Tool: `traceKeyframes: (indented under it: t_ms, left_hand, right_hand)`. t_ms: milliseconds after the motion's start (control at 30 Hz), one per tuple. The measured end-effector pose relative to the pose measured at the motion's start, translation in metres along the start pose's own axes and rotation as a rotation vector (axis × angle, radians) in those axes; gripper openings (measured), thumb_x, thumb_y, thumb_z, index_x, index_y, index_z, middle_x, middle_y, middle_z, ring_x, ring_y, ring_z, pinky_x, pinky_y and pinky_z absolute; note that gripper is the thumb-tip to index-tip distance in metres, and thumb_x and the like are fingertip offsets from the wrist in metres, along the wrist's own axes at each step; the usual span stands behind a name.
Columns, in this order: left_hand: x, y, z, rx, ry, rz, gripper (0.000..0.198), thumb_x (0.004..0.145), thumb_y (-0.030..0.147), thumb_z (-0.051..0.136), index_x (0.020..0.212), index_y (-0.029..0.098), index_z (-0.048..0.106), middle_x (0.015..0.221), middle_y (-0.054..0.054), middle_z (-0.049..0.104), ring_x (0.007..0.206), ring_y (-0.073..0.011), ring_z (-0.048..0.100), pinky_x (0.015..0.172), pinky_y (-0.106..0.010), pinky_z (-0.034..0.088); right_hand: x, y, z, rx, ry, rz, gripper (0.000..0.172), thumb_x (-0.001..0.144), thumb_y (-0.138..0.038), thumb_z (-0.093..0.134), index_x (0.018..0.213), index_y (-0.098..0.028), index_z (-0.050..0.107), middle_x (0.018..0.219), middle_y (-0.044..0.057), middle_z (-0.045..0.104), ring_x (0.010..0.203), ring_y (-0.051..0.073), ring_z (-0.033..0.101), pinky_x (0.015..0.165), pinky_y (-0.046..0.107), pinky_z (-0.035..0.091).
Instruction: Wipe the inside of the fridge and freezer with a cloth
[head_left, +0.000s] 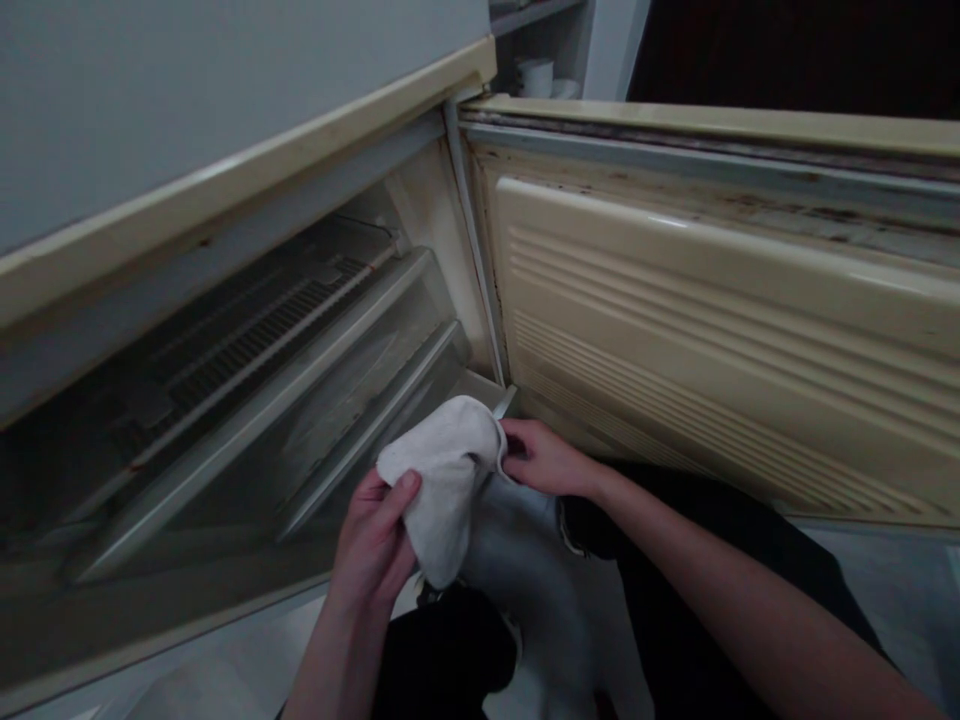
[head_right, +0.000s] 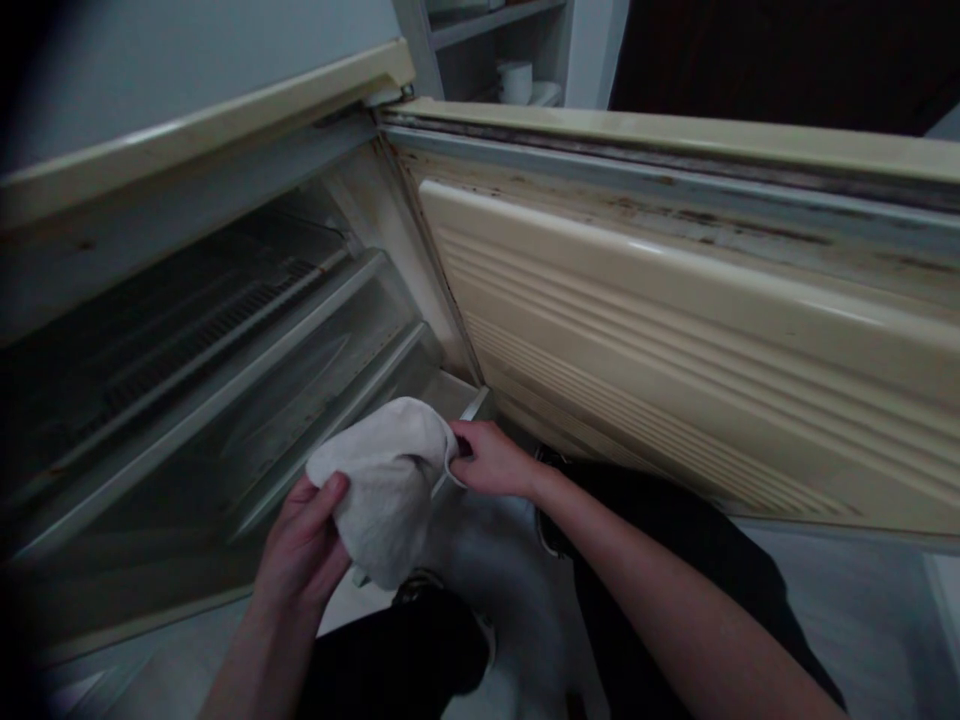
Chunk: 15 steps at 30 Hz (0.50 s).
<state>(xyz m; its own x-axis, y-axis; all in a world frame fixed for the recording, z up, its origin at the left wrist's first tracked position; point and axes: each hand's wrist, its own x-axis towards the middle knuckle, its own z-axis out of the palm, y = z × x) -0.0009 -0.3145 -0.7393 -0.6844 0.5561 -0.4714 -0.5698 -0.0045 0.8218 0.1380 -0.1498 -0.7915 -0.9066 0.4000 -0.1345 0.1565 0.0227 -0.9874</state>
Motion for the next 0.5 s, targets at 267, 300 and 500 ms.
traceKeyframes:
  t_ms: [267, 300, 500]
  left_hand:
    - [0.013, 0.000, 0.003, -0.115, 0.106, 0.028, 0.059, 0.055, 0.042, 0.100, 0.102, 0.015, 0.077, 0.104, -0.011, 0.080, 0.098, -0.0257, 0.076, 0.086, -0.031, 0.064]
    - [0.014, 0.000, 0.005, -0.133, 0.124, 0.041, 0.052, 0.065, 0.040, 0.096, 0.105, 0.014, 0.076, 0.108, -0.011, 0.079, 0.100, -0.0240, 0.075, 0.087, -0.030, 0.063]
    - [0.020, -0.002, 0.009, -0.093, 0.258, 0.122, 0.025, 0.089, 0.031, 0.076, 0.110, 0.017, 0.074, 0.113, -0.009, 0.077, 0.095, -0.0181, 0.075, 0.089, -0.030, 0.062]
  right_hand:
    - [0.001, -0.034, -0.021, 0.626, 0.103, 0.389, 0.040, 0.106, -0.034, 0.036, 0.117, -0.010, 0.066, 0.096, 0.012, 0.073, 0.087, 0.017, 0.070, 0.080, 0.027, 0.055]
    - [0.000, -0.034, -0.023, 0.660, 0.064, 0.415, 0.056, 0.109, -0.047, 0.025, 0.120, -0.010, 0.066, 0.097, 0.013, 0.073, 0.089, 0.019, 0.071, 0.081, 0.029, 0.056]
    - [-0.003, -0.013, -0.019, 0.590, -0.049, 0.414, 0.079, 0.078, -0.048, 0.087, 0.142, -0.015, 0.054, 0.106, 0.010, 0.073, 0.086, 0.017, 0.069, 0.079, 0.027, 0.056]
